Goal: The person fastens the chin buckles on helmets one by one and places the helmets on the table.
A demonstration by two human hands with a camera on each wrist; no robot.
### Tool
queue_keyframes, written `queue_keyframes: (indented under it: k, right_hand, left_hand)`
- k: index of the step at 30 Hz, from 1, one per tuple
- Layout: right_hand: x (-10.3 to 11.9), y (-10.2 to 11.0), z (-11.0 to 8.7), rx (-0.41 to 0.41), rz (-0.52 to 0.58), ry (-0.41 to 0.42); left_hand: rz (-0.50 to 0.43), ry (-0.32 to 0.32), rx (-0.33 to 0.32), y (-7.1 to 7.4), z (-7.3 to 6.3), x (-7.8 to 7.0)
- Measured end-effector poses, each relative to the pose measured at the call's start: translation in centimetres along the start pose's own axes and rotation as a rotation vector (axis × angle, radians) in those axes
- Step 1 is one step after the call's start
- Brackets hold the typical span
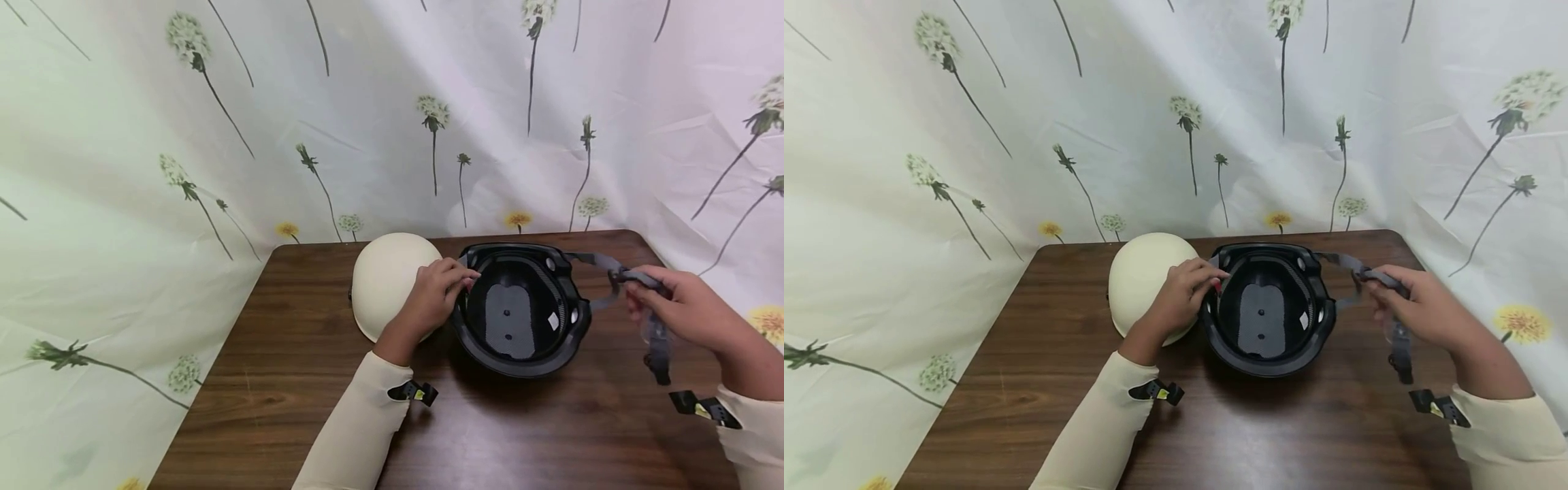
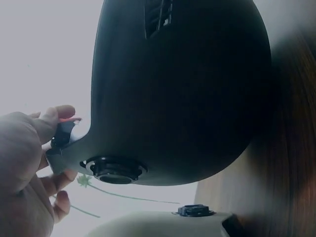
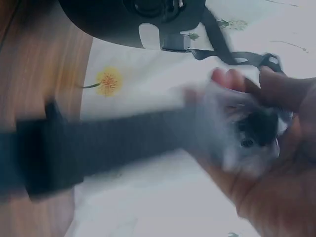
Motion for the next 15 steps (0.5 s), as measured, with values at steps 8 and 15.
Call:
queue_keyframes:
  k: [8, 15]
  right_hand:
    - [0.24, -0.12, 0.33, 0.127, 0.128, -0.108]
    - [0.45, -0.27, 0.11, 0.190, 0.245, -0.218]
  left_hand:
    - [-0.025, 0.012, 0.058, 0.26, 0.13, 0.02]
    - [-0.019, 0.002, 0.067, 0.12, -0.03, 0.10]
Point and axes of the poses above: each hand's wrist, its own z-axis towards the middle knuckle, its own y-axis out of the back of the hand, x = y × z, the point moved 2 cm from there along z, towards the middle knuckle, and after that the axes turned 14 degrees about y, right-handed, at the moved point
